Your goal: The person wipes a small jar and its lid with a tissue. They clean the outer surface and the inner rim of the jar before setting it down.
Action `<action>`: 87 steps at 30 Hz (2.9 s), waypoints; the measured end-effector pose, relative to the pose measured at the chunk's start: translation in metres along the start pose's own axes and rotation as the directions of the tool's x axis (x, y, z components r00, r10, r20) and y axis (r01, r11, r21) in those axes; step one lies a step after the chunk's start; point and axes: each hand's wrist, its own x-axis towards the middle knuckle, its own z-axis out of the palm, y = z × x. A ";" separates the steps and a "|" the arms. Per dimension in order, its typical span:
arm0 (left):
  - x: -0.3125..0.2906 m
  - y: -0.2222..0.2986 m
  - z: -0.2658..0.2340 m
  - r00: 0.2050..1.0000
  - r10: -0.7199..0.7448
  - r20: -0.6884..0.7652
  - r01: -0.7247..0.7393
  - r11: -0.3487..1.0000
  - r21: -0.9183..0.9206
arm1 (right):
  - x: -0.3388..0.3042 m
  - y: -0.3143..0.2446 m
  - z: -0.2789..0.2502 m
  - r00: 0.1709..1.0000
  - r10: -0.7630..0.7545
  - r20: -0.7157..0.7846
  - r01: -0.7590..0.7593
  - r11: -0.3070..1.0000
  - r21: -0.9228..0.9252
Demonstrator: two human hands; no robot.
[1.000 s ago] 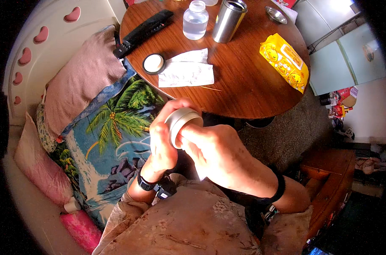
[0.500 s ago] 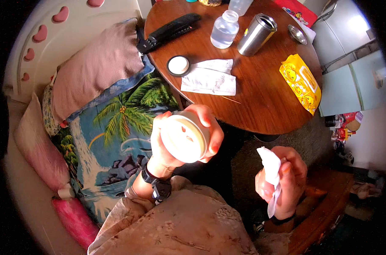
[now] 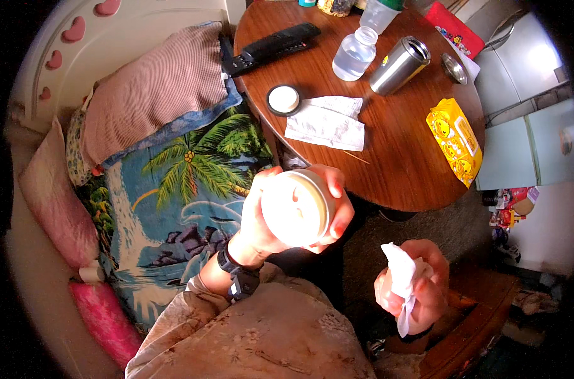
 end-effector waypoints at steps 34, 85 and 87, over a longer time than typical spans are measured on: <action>-0.014 0.001 -0.014 0.958 -0.177 -0.227 0.275 0.791 0.546 | 0.086 0.001 0.013 0.992 -0.109 0.064 0.103 0.412 -0.906; -0.007 -0.026 -0.028 0.958 0.065 -0.279 0.195 0.564 0.802 | 0.060 0.030 0.008 0.971 0.072 0.228 0.227 0.012 -0.974; -0.008 -0.024 -0.027 0.946 0.011 -0.325 0.260 0.576 0.775 | 0.062 0.029 0.008 0.968 0.121 0.220 0.229 -0.065 -0.971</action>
